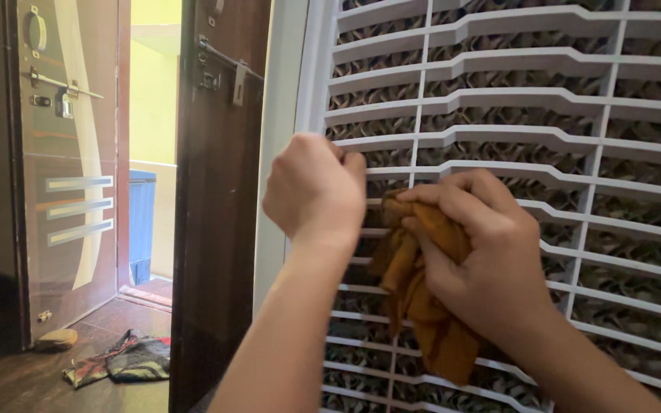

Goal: The person wipes the horizontal slats of a white air cooler vent with a brown cloth, moving methodically across the grille. The person uses both hands to hold and maneuver the cloth while cleaning the vent surface.

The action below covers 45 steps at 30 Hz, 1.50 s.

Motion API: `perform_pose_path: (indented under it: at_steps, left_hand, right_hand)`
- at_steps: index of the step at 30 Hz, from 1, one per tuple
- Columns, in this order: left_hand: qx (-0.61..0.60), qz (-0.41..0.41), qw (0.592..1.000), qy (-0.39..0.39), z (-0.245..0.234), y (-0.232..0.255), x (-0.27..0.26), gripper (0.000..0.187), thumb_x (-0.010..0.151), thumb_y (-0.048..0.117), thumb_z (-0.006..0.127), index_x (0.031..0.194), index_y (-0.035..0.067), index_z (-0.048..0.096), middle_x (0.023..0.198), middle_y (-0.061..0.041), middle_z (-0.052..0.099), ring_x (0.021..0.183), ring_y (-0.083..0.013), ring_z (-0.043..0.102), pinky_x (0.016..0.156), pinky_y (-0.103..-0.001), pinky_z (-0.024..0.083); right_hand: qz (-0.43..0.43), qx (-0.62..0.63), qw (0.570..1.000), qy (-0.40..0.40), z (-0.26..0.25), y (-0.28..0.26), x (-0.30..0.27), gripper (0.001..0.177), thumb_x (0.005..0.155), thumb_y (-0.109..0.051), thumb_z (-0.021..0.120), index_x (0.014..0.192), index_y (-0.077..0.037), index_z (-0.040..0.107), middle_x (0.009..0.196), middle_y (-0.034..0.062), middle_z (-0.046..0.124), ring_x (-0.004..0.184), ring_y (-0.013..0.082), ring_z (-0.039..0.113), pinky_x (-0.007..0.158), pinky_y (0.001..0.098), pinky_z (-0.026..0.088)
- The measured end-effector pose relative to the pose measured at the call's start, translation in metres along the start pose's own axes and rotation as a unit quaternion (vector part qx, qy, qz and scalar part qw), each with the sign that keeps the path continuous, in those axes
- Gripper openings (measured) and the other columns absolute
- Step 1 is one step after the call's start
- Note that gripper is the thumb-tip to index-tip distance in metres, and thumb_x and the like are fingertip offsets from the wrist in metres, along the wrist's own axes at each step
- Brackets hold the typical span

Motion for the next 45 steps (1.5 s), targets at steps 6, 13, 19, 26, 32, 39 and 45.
perform_pose_path:
  at_steps: [6, 13, 19, 26, 32, 39, 45]
  left_hand:
    - [-0.184, 0.030, 0.982, 0.020, 0.017, -0.029, 0.002, 0.024, 0.086, 0.033, 0.068, 0.090, 0.012, 0.079, 0.078, -0.013, 0.075, 0.070, -0.0322, 0.073, 0.063, -0.044, 0.056]
    - [-0.301, 0.079, 0.949, 0.055, 0.001, -0.076, 0.000, 0.041, 0.107, 0.032, 0.048, 0.090, 0.001, 0.068, 0.070, -0.007, 0.061, 0.065, -0.0252, 0.065, 0.063, -0.043, 0.052]
    - [-0.098, 0.253, 0.955, 0.122, -0.014, -0.057, -0.016, 0.043, 0.096, 0.036, 0.063, 0.123, 0.003, 0.055, 0.116, -0.015, 0.063, 0.109, -0.0321, 0.062, 0.093, -0.048, 0.047]
    - [-0.031, 0.358, 0.923, 0.136, 0.031, -0.073, -0.038, 0.071, 0.101, 0.032, 0.058, 0.158, 0.000, 0.030, 0.166, -0.022, 0.033, 0.157, -0.0379, 0.027, 0.127, -0.052, 0.021]
    - [-0.012, 0.374, 0.917, 0.139, 0.047, -0.086, -0.045, 0.071, 0.102, 0.043, 0.048, 0.159, 0.005, 0.029, 0.168, -0.018, 0.026, 0.158, -0.0342, 0.020, 0.129, -0.050, 0.017]
    - [-0.081, 0.330, 0.935, 0.097, 0.040, -0.090, -0.043, 0.056, 0.109, 0.029, 0.035, 0.159, 0.003, 0.034, 0.168, -0.016, 0.034, 0.158, -0.0335, 0.027, 0.127, -0.049, 0.018]
    - [-0.059, 0.330, 0.937, 0.103, 0.042, -0.096, -0.049, 0.056, 0.107, 0.024, 0.040, 0.159, 0.005, 0.035, 0.167, -0.014, 0.035, 0.158, -0.0306, 0.028, 0.127, -0.048, 0.017]
  right_hand:
    - [-0.016, 0.007, 1.000, 0.010, -0.012, -0.002, -0.001, 0.029, 0.082, -0.003, 0.077, 0.111, -0.008, 0.075, 0.099, 0.0110, 0.067, 0.090, 0.0268, 0.071, 0.078, 0.0359, 0.056]
    - [-0.040, -0.096, 0.994, 0.030, -0.029, -0.011, 0.022, 0.030, 0.081, -0.006, 0.077, 0.110, -0.006, 0.076, 0.099, 0.0168, 0.067, 0.088, 0.0337, 0.069, 0.077, 0.0408, 0.055]
    - [-0.120, -0.269, 0.956, -0.004, 0.020, -0.025, 0.048, 0.009, 0.085, -0.012, 0.075, 0.092, -0.007, 0.074, 0.085, 0.0137, 0.069, 0.081, 0.0338, 0.069, 0.072, 0.0440, 0.056]
    - [-0.038, -0.381, 0.923, -0.040, 0.107, -0.038, 0.080, 0.012, 0.075, -0.018, 0.071, 0.078, -0.007, 0.068, 0.076, 0.0152, 0.071, 0.073, 0.0316, 0.071, 0.062, 0.0393, 0.059]
    - [-0.025, -0.235, 0.971, -0.043, 0.121, -0.031, 0.088, 0.012, 0.071, -0.009, 0.076, 0.083, -0.008, 0.073, 0.080, 0.0151, 0.074, 0.076, 0.0327, 0.074, 0.068, 0.0411, 0.059]
    - [0.066, -0.043, 0.992, -0.098, 0.050, 0.001, 0.076, 0.030, 0.071, 0.001, 0.067, 0.100, -0.006, 0.071, 0.087, 0.0061, 0.073, 0.072, 0.0204, 0.076, 0.064, 0.0336, 0.060]
    - [0.078, -0.343, 0.924, -0.153, 0.065, -0.030, 0.072, 0.005, 0.090, -0.005, 0.064, 0.091, 0.000, 0.065, 0.073, 0.0174, 0.070, 0.069, 0.0317, 0.074, 0.060, 0.0410, 0.060]
Point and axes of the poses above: each hand's wrist, its own x-axis towards the middle knuckle, its own z-axis out of the palm, y = z × x, the point moved 6 cm from there along x, towards the middle knuckle
